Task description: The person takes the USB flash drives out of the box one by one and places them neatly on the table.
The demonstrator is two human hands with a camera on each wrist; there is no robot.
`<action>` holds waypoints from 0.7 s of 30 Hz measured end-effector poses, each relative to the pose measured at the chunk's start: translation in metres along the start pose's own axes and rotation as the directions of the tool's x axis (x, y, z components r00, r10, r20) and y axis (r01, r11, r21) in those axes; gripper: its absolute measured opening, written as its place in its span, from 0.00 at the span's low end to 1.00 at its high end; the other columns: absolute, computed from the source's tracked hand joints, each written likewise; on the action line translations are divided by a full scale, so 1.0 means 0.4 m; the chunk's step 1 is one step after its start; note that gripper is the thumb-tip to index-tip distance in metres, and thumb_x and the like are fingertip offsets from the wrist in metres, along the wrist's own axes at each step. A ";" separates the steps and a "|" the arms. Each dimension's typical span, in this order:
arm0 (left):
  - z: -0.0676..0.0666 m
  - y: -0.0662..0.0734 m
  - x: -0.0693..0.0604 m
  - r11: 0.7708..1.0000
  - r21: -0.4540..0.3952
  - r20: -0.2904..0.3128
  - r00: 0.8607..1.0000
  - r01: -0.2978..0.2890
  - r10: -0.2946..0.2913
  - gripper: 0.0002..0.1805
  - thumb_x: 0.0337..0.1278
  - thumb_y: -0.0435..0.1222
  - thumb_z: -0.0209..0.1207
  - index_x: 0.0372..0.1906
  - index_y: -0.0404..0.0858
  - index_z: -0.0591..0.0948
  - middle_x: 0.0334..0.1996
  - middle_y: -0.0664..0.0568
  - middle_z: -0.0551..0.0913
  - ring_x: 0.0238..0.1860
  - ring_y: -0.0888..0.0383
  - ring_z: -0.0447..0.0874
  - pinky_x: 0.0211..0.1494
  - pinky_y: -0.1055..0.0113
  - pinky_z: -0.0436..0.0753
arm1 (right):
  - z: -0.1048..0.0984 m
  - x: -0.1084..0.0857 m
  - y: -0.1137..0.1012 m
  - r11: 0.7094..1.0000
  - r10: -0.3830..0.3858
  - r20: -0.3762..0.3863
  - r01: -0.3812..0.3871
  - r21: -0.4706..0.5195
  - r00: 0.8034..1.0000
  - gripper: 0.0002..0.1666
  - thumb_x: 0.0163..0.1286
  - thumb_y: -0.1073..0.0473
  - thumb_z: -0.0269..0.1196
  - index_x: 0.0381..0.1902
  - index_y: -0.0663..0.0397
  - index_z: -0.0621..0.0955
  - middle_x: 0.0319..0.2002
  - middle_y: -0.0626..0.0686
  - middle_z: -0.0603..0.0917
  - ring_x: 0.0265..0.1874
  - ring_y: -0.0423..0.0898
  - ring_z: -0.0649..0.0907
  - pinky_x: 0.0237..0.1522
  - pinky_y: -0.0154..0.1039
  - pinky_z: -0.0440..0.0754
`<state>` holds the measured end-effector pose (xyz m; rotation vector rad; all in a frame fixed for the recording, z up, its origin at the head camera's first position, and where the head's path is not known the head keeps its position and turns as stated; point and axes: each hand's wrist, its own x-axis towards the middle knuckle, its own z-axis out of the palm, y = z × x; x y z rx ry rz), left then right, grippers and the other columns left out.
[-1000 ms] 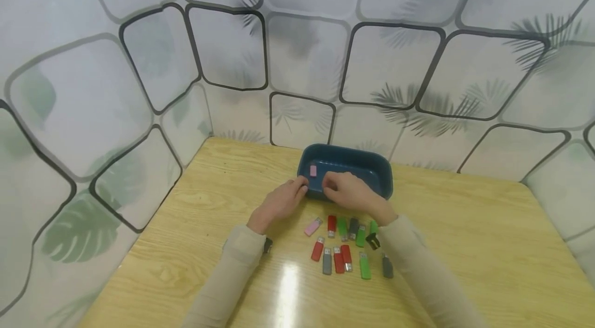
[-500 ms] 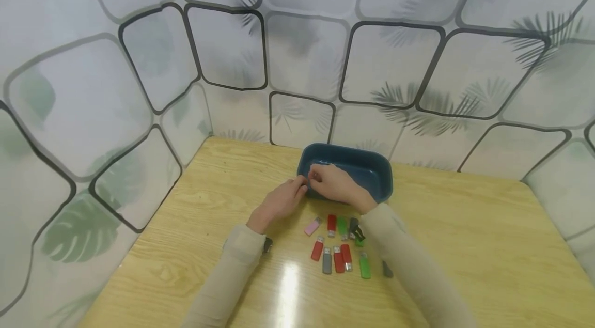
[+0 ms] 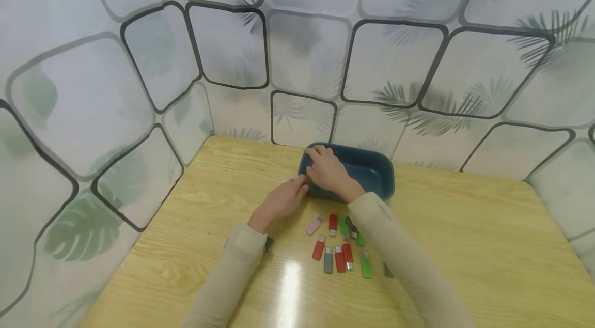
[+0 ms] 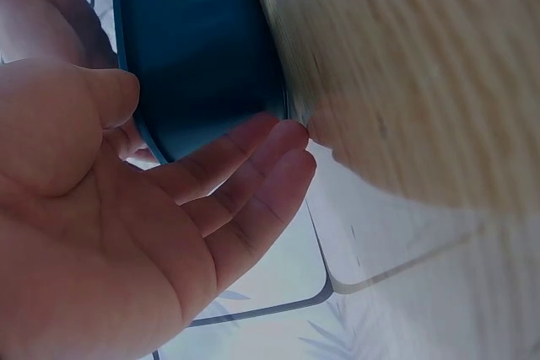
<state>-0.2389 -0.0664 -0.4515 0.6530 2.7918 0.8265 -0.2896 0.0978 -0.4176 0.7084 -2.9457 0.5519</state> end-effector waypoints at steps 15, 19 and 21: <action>-0.005 0.004 -0.003 1.000 -0.012 0.008 1.000 -0.001 0.001 0.17 0.81 0.42 0.38 0.62 0.42 0.70 0.52 0.43 0.80 0.52 0.48 0.81 0.50 0.51 0.81 | 0.032 0.044 0.022 0.993 0.055 0.174 -0.035 -0.114 0.983 0.36 0.76 0.56 0.54 0.78 0.49 0.58 0.75 0.62 0.60 0.70 0.66 0.63 0.62 0.65 0.69; -0.003 0.003 -0.006 1.000 -0.008 0.003 1.000 0.000 0.000 0.17 0.81 0.43 0.38 0.62 0.42 0.70 0.52 0.43 0.80 0.51 0.48 0.81 0.50 0.51 0.81 | 0.040 0.049 0.031 0.996 0.065 0.182 -0.052 -0.078 0.981 0.36 0.76 0.56 0.54 0.78 0.46 0.58 0.73 0.62 0.63 0.67 0.65 0.67 0.59 0.63 0.72; 0.000 0.002 -0.005 1.000 0.000 0.005 1.000 0.008 -0.008 0.18 0.81 0.44 0.38 0.63 0.43 0.70 0.52 0.43 0.80 0.52 0.48 0.81 0.50 0.52 0.81 | 0.041 0.052 0.033 0.997 0.069 0.181 -0.060 -0.056 0.981 0.36 0.76 0.56 0.54 0.78 0.46 0.58 0.71 0.62 0.65 0.65 0.64 0.70 0.57 0.62 0.74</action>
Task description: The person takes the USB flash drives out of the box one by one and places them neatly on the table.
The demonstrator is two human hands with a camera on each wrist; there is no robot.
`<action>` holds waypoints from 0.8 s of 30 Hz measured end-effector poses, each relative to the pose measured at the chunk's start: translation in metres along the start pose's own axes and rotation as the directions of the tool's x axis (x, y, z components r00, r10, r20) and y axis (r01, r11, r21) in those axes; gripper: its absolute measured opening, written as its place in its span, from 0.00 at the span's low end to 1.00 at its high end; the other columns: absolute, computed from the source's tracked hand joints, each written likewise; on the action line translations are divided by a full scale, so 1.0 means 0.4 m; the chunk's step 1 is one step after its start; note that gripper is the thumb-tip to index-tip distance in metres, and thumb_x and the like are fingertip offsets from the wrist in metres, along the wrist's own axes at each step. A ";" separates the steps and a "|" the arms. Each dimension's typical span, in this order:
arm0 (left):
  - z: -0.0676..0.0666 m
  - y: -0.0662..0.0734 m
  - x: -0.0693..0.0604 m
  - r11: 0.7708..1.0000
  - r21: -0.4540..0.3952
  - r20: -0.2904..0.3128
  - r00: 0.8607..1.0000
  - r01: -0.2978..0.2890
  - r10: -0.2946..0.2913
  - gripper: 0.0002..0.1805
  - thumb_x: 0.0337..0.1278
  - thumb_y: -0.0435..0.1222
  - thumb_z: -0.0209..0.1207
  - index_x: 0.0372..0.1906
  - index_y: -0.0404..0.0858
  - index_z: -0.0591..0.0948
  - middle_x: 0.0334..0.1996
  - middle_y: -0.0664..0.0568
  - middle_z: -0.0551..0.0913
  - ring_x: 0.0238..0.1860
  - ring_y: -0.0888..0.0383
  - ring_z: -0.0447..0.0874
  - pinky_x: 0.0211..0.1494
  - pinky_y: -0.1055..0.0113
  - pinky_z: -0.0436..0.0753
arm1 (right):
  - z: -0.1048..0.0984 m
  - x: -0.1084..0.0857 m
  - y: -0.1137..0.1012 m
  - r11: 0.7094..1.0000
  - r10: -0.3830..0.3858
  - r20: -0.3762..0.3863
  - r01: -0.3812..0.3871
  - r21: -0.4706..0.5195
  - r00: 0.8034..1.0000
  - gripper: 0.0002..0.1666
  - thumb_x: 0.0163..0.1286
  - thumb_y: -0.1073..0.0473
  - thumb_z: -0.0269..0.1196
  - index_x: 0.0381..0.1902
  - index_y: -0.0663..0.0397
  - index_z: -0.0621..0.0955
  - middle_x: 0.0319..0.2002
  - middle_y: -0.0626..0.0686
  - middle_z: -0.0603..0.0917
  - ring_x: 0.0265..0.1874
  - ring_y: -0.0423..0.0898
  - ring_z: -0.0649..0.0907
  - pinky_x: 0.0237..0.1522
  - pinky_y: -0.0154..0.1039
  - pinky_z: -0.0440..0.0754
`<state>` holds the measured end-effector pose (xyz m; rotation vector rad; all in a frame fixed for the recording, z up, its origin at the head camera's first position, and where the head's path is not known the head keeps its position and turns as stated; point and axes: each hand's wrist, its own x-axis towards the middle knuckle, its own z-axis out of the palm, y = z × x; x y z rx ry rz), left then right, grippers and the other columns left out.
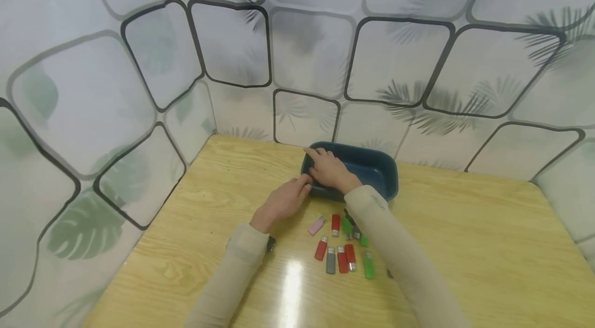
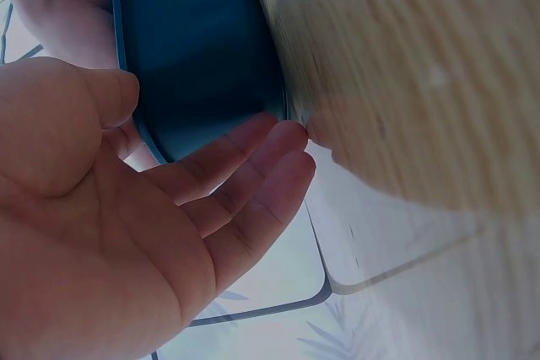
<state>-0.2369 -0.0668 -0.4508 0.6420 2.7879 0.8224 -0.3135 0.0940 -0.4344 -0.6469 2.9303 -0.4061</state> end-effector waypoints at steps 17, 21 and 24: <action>-0.004 0.003 0.002 1.000 -0.004 -0.012 1.000 -0.021 0.021 0.17 0.81 0.42 0.39 0.61 0.42 0.71 0.50 0.43 0.80 0.49 0.48 0.82 0.49 0.52 0.82 | 0.009 -0.003 0.038 0.993 0.052 -0.068 -0.045 0.105 0.996 0.35 0.71 0.62 0.56 0.73 0.56 0.58 0.61 0.68 0.71 0.57 0.65 0.75 0.52 0.61 0.77; -0.002 0.002 0.003 1.000 -0.003 -0.011 1.000 -0.003 0.003 0.17 0.81 0.43 0.39 0.62 0.43 0.72 0.50 0.43 0.80 0.49 0.48 0.82 0.49 0.52 0.81 | 0.013 -0.004 0.054 0.993 0.101 -0.026 -0.099 0.069 0.995 0.31 0.72 0.58 0.58 0.69 0.57 0.63 0.60 0.67 0.71 0.58 0.64 0.75 0.54 0.60 0.77; -0.002 0.002 0.002 1.000 0.003 -0.010 1.000 0.010 -0.010 0.17 0.81 0.43 0.39 0.62 0.44 0.72 0.50 0.44 0.80 0.50 0.48 0.82 0.50 0.51 0.81 | 0.015 -0.007 0.061 0.993 0.108 0.013 -0.108 0.037 0.994 0.31 0.73 0.56 0.58 0.71 0.54 0.64 0.59 0.67 0.71 0.58 0.65 0.75 0.53 0.61 0.77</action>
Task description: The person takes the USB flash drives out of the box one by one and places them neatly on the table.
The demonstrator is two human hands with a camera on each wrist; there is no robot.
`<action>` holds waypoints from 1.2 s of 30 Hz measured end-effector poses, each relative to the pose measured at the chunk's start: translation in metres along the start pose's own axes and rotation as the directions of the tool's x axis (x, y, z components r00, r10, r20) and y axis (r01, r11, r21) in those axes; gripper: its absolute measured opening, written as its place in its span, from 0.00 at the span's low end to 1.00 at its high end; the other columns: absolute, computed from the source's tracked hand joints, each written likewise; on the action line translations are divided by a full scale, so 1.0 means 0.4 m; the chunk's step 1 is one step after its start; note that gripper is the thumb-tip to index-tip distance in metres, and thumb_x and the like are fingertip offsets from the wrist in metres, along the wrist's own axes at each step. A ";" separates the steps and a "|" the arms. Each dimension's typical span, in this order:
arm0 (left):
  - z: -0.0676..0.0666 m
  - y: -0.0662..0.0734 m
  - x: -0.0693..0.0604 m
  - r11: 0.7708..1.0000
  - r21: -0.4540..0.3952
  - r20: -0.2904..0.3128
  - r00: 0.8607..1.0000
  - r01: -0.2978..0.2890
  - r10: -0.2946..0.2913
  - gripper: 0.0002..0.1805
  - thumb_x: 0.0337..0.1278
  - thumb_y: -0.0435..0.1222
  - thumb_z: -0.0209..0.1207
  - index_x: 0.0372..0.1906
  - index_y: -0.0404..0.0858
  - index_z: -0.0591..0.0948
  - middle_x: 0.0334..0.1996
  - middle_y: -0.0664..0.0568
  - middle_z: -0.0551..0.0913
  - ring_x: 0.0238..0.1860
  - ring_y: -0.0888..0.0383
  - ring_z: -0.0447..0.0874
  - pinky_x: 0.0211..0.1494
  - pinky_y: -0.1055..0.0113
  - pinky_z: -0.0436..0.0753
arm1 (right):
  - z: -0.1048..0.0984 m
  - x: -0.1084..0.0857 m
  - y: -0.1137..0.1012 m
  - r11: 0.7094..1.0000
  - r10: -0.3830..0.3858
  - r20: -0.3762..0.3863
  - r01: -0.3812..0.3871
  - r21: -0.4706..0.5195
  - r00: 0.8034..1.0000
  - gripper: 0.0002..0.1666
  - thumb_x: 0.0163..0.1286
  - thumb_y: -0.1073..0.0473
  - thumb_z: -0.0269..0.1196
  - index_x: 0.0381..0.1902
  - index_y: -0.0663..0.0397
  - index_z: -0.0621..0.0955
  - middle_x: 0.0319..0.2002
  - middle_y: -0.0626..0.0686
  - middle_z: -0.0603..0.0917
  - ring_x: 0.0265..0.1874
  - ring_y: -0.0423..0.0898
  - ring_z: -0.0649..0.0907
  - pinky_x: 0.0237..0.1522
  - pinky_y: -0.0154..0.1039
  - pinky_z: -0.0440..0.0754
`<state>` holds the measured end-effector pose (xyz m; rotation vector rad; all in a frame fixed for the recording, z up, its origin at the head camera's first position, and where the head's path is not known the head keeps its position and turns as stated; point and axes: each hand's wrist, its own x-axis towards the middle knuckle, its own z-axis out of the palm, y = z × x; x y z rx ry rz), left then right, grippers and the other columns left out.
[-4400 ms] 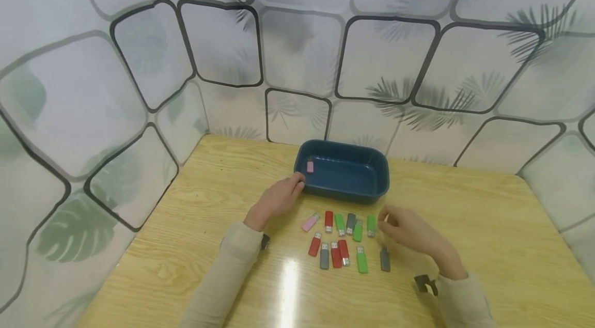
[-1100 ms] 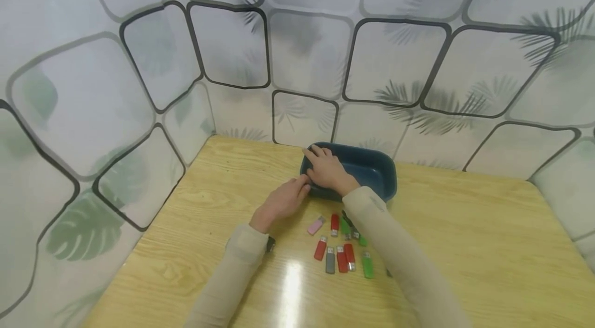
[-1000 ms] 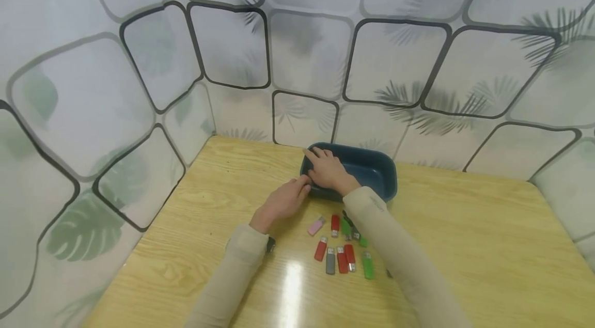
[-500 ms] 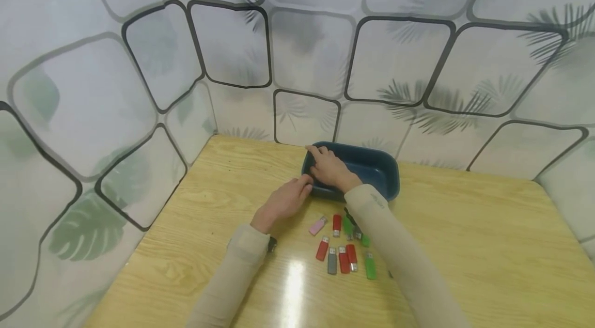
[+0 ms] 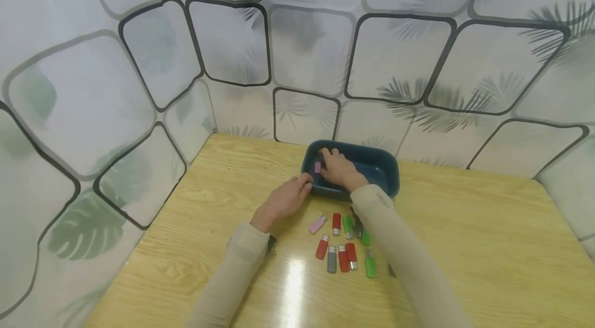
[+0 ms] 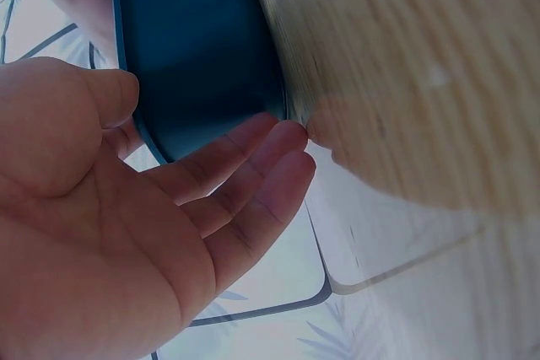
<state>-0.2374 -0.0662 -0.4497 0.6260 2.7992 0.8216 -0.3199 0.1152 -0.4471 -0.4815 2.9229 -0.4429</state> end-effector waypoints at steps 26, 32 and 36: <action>-0.004 0.007 -0.004 1.000 -0.010 -0.004 1.000 0.008 -0.008 0.16 0.81 0.42 0.40 0.61 0.44 0.72 0.48 0.45 0.80 0.46 0.51 0.81 0.47 0.52 0.81 | 0.007 -0.003 0.004 0.994 -0.022 0.060 0.029 -0.106 0.998 0.16 0.72 0.52 0.61 0.52 0.52 0.75 0.50 0.60 0.75 0.51 0.58 0.78 0.49 0.55 0.79; -0.002 0.006 -0.003 1.000 -0.008 0.002 1.000 0.015 -0.015 0.17 0.81 0.43 0.39 0.62 0.44 0.71 0.49 0.45 0.80 0.47 0.51 0.81 0.48 0.53 0.81 | 0.003 -0.007 0.010 0.995 -0.028 0.057 0.033 -0.097 0.998 0.21 0.71 0.52 0.63 0.55 0.55 0.74 0.51 0.61 0.76 0.46 0.57 0.80 0.47 0.53 0.80; -0.002 0.006 -0.004 1.000 -0.005 0.004 1.000 0.019 -0.019 0.17 0.81 0.43 0.39 0.62 0.44 0.71 0.49 0.45 0.80 0.48 0.51 0.81 0.48 0.52 0.81 | 0.002 -0.012 0.016 0.998 -0.020 0.065 0.024 -0.056 0.998 0.22 0.69 0.51 0.63 0.55 0.57 0.75 0.50 0.62 0.74 0.42 0.55 0.80 0.46 0.53 0.80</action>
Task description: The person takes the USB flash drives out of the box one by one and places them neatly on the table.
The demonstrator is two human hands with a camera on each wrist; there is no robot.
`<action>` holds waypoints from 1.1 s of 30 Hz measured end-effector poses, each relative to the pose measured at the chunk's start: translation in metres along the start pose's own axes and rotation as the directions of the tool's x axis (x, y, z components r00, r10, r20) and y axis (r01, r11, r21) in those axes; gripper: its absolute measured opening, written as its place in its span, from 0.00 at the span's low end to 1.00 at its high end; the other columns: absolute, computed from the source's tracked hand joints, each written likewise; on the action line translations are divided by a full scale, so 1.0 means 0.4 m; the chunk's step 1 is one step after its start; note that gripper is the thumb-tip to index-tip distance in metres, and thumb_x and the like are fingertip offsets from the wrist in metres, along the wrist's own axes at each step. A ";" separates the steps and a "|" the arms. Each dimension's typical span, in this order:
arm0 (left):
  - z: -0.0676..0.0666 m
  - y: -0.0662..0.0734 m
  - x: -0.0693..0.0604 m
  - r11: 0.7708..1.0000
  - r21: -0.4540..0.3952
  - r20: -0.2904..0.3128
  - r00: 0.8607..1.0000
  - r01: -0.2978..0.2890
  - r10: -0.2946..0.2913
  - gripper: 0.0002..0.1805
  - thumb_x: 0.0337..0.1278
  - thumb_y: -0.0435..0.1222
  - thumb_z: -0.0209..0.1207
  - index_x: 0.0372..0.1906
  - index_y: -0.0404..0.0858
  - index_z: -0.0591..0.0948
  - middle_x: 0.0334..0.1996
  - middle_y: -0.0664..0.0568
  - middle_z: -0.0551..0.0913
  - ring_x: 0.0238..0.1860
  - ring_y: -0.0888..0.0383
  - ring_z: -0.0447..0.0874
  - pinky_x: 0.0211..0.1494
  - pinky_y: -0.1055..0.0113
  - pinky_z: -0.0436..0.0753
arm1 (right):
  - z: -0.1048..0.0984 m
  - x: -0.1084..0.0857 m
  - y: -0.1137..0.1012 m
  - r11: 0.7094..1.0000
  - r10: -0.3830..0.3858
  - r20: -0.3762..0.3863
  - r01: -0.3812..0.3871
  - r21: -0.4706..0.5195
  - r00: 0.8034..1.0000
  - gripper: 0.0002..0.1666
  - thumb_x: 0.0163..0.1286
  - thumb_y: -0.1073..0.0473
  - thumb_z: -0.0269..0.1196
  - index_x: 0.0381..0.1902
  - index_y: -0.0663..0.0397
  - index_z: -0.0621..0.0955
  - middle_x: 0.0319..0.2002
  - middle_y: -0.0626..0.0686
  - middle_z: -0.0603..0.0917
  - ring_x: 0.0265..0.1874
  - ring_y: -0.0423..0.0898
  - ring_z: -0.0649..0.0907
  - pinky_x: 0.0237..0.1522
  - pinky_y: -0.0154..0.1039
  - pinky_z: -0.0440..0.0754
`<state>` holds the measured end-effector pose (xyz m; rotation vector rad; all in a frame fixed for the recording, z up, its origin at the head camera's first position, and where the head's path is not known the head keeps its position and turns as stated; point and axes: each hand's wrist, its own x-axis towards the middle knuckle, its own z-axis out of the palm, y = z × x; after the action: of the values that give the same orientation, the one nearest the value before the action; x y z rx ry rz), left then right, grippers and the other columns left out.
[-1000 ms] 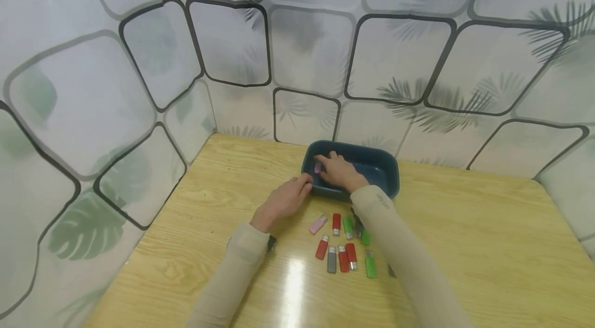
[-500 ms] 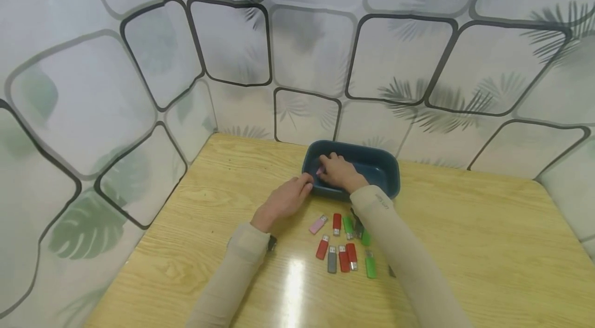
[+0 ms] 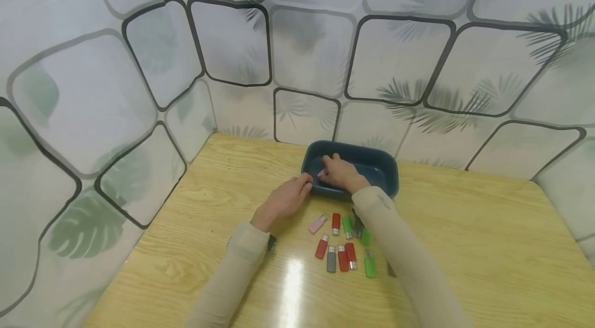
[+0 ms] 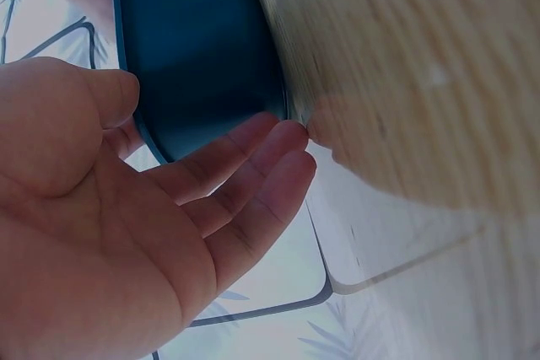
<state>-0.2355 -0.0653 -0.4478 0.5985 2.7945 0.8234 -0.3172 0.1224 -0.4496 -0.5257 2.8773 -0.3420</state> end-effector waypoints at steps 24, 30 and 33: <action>-0.004 0.000 0.002 1.000 -0.001 -0.001 1.000 -0.007 0.006 0.15 0.80 0.43 0.40 0.61 0.45 0.71 0.50 0.44 0.80 0.50 0.49 0.81 0.51 0.51 0.80 | 0.003 -0.028 0.075 0.984 -0.022 -0.091 0.038 0.173 0.996 0.13 0.71 0.58 0.60 0.46 0.62 0.83 0.39 0.58 0.85 0.36 0.51 0.83 0.45 0.51 0.81; -0.001 -0.005 0.004 1.000 0.000 0.001 1.000 -0.008 0.008 0.17 0.81 0.44 0.39 0.63 0.45 0.71 0.52 0.43 0.80 0.52 0.47 0.81 0.51 0.50 0.81 | -0.004 -0.052 0.075 0.981 -0.021 -0.141 0.048 0.188 0.990 0.11 0.69 0.56 0.63 0.43 0.57 0.84 0.38 0.55 0.87 0.34 0.48 0.83 0.41 0.49 0.82; 0.001 -0.003 0.005 1.000 0.008 -0.006 1.000 -0.001 0.001 0.16 0.80 0.43 0.40 0.62 0.45 0.71 0.52 0.44 0.80 0.52 0.47 0.81 0.51 0.49 0.81 | -0.016 -0.074 0.068 0.978 -0.028 -0.190 0.066 0.199 0.981 0.11 0.69 0.55 0.63 0.42 0.57 0.84 0.37 0.54 0.87 0.30 0.47 0.83 0.37 0.48 0.82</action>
<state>-0.2375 -0.0651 -0.4490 0.6001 2.8044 0.8165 -0.3002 0.1592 -0.4460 -0.5520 2.9616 -0.7233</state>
